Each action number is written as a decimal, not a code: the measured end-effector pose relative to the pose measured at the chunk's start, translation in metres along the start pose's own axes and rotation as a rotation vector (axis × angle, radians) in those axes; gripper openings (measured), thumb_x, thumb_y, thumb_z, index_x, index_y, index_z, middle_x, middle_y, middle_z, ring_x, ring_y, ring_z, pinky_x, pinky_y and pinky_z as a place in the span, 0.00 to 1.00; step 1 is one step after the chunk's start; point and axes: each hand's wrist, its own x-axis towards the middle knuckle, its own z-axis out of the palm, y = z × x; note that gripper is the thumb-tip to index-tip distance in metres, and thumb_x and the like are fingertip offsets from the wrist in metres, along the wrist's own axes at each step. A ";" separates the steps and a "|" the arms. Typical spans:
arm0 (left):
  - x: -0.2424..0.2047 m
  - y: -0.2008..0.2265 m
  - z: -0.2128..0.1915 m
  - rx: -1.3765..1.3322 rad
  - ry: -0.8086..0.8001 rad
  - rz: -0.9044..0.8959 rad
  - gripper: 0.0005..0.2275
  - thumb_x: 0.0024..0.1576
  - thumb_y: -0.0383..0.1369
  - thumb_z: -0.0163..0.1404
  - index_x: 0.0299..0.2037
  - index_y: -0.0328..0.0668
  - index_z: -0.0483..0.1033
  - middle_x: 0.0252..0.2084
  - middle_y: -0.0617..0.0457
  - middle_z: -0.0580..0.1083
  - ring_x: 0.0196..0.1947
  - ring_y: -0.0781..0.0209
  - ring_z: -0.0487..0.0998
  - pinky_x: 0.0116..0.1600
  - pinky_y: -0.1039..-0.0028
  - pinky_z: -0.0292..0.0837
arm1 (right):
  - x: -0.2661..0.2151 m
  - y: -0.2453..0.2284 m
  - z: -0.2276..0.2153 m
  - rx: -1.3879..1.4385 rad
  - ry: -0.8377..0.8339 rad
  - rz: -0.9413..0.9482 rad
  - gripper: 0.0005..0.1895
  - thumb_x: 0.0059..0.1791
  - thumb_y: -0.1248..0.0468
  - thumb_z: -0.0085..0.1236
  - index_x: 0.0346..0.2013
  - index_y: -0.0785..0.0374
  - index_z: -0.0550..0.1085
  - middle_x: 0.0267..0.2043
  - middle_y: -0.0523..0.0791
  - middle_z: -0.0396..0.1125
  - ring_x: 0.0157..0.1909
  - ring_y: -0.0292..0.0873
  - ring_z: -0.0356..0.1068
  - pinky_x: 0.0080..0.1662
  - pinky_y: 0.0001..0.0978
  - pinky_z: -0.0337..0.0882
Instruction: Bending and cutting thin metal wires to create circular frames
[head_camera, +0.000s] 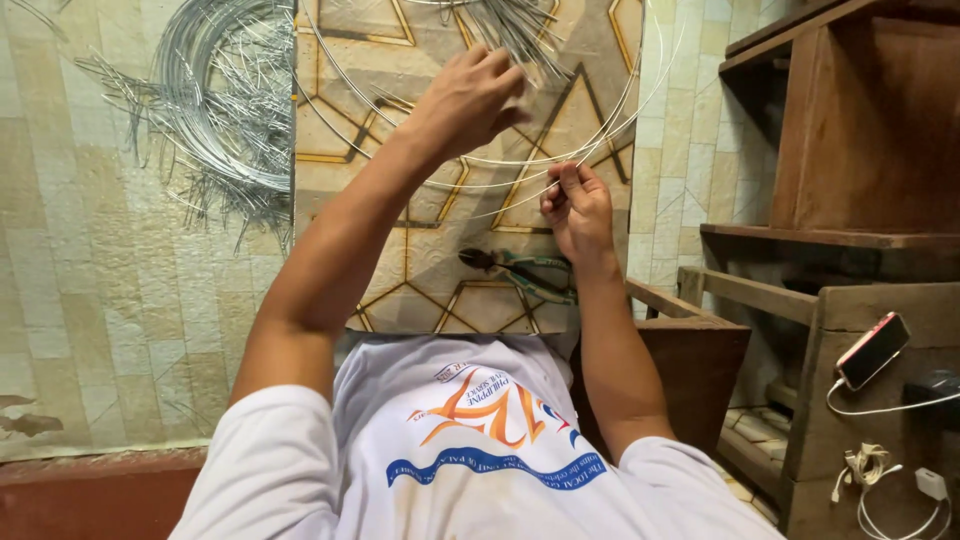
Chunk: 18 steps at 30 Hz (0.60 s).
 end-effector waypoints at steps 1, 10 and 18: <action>-0.010 0.001 0.001 0.002 -0.002 -0.002 0.18 0.62 0.47 0.59 0.46 0.38 0.76 0.43 0.46 0.74 0.42 0.54 0.69 0.43 0.64 0.73 | 0.002 0.002 -0.003 0.001 -0.001 0.002 0.11 0.53 0.58 0.58 0.38 0.64 0.74 0.28 0.43 0.67 0.26 0.36 0.67 0.28 0.23 0.70; -0.053 0.006 -0.006 0.115 0.038 -0.010 0.03 0.66 0.30 0.52 0.45 0.44 0.78 0.41 0.46 0.76 0.36 0.55 0.76 0.39 0.66 0.79 | 0.007 0.007 -0.011 0.046 0.002 0.001 0.09 0.54 0.59 0.59 0.39 0.62 0.73 0.36 0.42 0.70 0.28 0.36 0.67 0.29 0.24 0.70; -0.092 0.022 -0.037 -1.538 0.987 -0.353 0.05 0.64 0.27 0.55 0.48 0.42 0.75 0.45 0.47 0.78 0.48 0.51 0.82 0.56 0.64 0.83 | 0.005 0.002 -0.010 0.097 -0.041 0.019 0.12 0.51 0.57 0.61 0.37 0.64 0.74 0.24 0.45 0.66 0.24 0.39 0.65 0.29 0.24 0.68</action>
